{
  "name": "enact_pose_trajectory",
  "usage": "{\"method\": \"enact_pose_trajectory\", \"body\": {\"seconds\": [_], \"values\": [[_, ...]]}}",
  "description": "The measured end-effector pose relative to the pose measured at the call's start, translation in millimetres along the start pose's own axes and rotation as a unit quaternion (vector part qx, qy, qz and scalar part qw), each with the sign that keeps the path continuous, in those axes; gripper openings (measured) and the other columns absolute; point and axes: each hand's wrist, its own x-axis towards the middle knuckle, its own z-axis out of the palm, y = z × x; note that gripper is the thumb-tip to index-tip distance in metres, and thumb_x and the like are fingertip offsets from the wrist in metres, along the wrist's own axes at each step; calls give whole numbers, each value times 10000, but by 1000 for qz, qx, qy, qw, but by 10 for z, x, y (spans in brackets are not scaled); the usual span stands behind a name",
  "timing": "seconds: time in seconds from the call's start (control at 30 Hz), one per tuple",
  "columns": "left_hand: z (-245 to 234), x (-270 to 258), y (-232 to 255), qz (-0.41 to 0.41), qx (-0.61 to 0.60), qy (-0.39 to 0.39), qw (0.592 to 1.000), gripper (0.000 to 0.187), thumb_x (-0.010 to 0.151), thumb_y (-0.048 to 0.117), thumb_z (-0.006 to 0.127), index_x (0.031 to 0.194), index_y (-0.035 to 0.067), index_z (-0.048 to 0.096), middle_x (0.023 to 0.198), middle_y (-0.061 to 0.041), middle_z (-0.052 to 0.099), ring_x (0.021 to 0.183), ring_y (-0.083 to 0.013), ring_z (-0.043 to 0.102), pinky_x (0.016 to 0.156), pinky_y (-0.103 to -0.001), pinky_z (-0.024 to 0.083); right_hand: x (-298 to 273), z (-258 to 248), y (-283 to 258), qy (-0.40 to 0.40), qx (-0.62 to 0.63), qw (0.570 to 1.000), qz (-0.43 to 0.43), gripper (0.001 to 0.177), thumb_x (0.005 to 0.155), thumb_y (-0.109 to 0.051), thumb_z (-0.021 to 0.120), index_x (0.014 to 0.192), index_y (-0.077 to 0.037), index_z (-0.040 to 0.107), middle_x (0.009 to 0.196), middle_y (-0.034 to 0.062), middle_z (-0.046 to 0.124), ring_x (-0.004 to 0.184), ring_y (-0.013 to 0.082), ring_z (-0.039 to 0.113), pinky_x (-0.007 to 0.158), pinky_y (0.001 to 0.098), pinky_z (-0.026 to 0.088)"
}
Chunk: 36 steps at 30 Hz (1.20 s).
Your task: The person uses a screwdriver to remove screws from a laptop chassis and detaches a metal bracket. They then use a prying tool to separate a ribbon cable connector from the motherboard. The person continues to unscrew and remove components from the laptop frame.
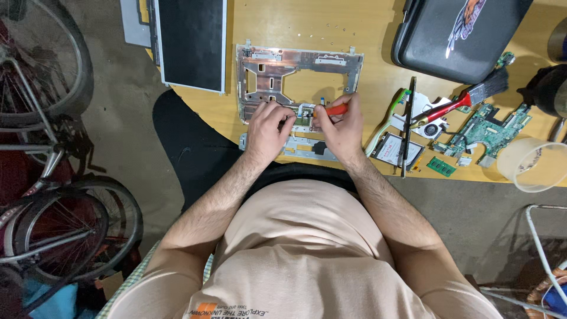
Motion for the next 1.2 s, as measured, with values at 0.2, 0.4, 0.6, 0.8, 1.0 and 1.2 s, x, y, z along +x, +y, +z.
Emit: {"method": "enact_pose_trajectory", "body": {"seconds": [0.2,0.4,0.6,0.8,1.0,1.2], "values": [[-37,-32,63,-12,-9,-22,1000,120,917,27,726,1009,103,724,843,-44,600,827,-266,628,789,-407,524,15,-6,105,20,0,1000,-17,345,1002,-48,729,1055,32,397,862,252,674,651,337,755,597,388,670],[-66,-54,55,0,-11,-32,999,162,937,26,701,1084,86,737,876,-63,609,875,-271,613,826,-413,511,-8,13,183,24,-8,999,-27,342,997,-41,733,1053,38,405,884,247,679,654,336,760,594,387,676],[-64,-58,45,15,-23,-13,1000,140,940,34,698,1059,90,745,882,-63,611,851,-286,624,792,-421,522,-1,32,135,30,-1,999,-17,348,999,-57,733,1049,41,403,865,245,674,645,331,755,589,379,670],[-42,-87,18,56,-5,3,998,181,965,29,656,1064,131,768,888,-48,596,834,-277,606,787,-404,533,11,5,82,17,-10,1000,-17,355,991,-48,751,1047,38,411,870,247,679,663,336,759,601,378,672],[-18,-85,-10,64,-5,10,998,184,964,35,654,1077,127,767,874,-55,579,824,-292,607,767,-420,538,18,-9,58,21,-6,1000,-10,363,980,-52,770,1040,45,426,857,258,692,650,333,758,582,370,668],[-17,-81,-8,69,-6,13,998,197,970,44,646,1089,147,764,869,-47,567,820,-294,604,763,-417,537,14,11,20,26,13,1000,6,364,973,-50,773,1035,46,428,847,268,691,656,331,757,585,372,669]]}}
